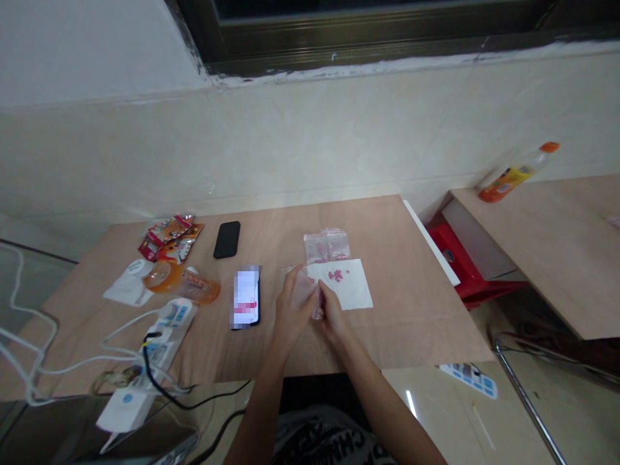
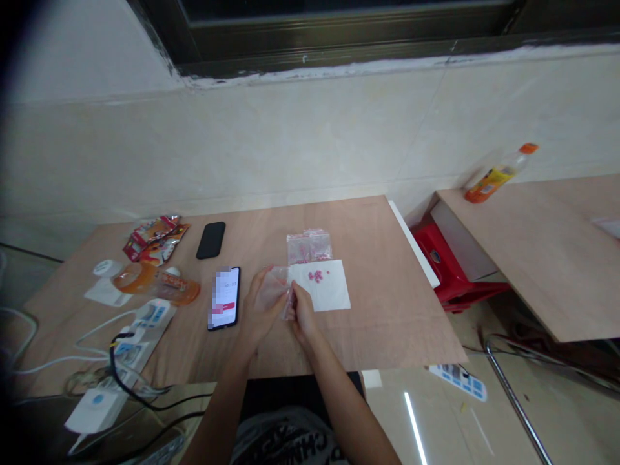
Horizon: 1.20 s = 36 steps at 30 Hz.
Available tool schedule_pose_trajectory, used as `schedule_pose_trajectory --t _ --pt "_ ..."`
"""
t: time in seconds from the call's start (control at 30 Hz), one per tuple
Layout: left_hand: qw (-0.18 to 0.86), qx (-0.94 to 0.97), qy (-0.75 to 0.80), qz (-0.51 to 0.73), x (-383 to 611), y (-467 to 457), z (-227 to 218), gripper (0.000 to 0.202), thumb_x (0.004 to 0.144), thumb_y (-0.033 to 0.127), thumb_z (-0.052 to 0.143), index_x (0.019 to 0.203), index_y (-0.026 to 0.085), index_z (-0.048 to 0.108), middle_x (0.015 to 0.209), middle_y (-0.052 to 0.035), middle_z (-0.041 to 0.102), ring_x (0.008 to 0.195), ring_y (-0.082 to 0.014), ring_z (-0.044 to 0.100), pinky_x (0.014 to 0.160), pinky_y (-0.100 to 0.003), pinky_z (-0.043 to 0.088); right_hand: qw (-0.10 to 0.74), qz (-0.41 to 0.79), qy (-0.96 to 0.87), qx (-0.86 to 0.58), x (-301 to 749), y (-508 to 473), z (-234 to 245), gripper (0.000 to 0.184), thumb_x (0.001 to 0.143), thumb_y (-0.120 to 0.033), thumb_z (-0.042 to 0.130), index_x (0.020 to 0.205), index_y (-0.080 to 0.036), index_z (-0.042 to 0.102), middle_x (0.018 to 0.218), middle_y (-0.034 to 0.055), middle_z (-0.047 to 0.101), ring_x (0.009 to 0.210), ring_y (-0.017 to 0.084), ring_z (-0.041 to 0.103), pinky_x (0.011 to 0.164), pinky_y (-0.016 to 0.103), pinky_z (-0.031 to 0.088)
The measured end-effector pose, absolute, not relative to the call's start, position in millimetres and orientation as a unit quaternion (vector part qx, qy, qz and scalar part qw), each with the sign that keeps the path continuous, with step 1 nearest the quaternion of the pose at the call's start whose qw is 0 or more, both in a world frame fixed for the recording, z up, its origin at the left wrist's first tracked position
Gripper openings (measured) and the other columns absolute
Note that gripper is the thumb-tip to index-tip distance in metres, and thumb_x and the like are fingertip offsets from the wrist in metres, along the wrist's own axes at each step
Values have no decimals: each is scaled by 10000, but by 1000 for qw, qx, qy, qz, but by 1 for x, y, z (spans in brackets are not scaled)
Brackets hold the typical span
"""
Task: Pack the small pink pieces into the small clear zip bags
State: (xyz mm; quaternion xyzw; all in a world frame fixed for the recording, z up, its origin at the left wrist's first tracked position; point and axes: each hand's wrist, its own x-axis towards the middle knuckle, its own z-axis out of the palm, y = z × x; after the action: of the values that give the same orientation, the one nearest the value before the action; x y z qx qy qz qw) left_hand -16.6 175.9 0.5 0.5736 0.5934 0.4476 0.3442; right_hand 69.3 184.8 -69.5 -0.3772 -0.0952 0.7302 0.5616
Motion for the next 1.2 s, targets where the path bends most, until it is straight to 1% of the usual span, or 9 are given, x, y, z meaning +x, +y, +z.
schedule_pose_trajectory --t 0.1,0.33,0.47,0.6,0.73,0.8,0.9,1.03,1.2 --pt "344 581 587 447 -18 176 4 531 729 159 639 1243 235 528 1162 -47 645 1099 -222 614 954 -353 510 527 765 -41 -366 71 186 -76 285 740 -433 682 701 -168 586 445 -107 419 324 20 212 315 166 118" --pt "353 562 592 457 -20 178 -4 535 725 196 668 1238 236 520 1132 -41 643 1123 -230 605 997 -394 484 534 763 -3 -364 72 188 -81 349 723 -451 700 627 -182 499 426 -116 363 326 15 174 320 168 77" --pt "365 521 603 482 -16 177 -13 604 718 264 710 1274 232 477 1209 -68 606 1166 -249 579 1030 -426 455 549 737 -36 -393 71 188 -81 349 725 -470 697 626 -190 514 460 -94 431 355 36 284 342 174 192" --pt "422 484 574 508 -18 175 -16 752 672 335 768 1334 255 420 1286 -80 568 1184 -248 569 1012 -387 467 574 693 -154 -408 73 190 -80 341 741 -531 655 779 -193 627 700 -13 634 630 120 556 578 224 430" --pt "549 379 543 510 -39 174 -14 774 747 510 688 1403 294 339 1302 -94 584 1051 -224 646 847 -332 542 528 628 -310 -481 91 202 -84 455 760 -642 563 613 -213 519 599 -24 537 594 139 471 586 261 379" --pt "592 341 552 478 -52 175 -14 715 780 578 617 1391 298 372 1209 -92 645 929 -212 677 702 -292 551 493 589 -397 -502 103 211 -84 501 753 -667 543 542 -227 426 530 -39 435 551 133 392 552 268 320" --pt "587 396 577 408 -62 175 -17 535 718 493 705 1175 236 595 996 -66 705 778 -185 663 565 -233 492 446 582 -464 -497 115 221 -81 517 736 -684 533 531 -225 410 527 -42 405 542 125 359 535 267 283" --pt "580 460 565 365 -57 176 -26 300 653 351 746 884 172 681 711 -18 664 592 -131 592 529 -221 446 437 635 -411 -486 119 223 -78 469 702 -640 606 583 -210 461 543 -49 445 515 104 360 493 243 277" --pt "504 429 608 438 -54 177 -41 274 645 331 714 854 166 654 666 -1 643 567 -134 603 524 -229 464 466 729 -235 -443 133 230 -87 442 745 -596 601 615 -223 404 458 -110 287 369 52 144 354 207 96"
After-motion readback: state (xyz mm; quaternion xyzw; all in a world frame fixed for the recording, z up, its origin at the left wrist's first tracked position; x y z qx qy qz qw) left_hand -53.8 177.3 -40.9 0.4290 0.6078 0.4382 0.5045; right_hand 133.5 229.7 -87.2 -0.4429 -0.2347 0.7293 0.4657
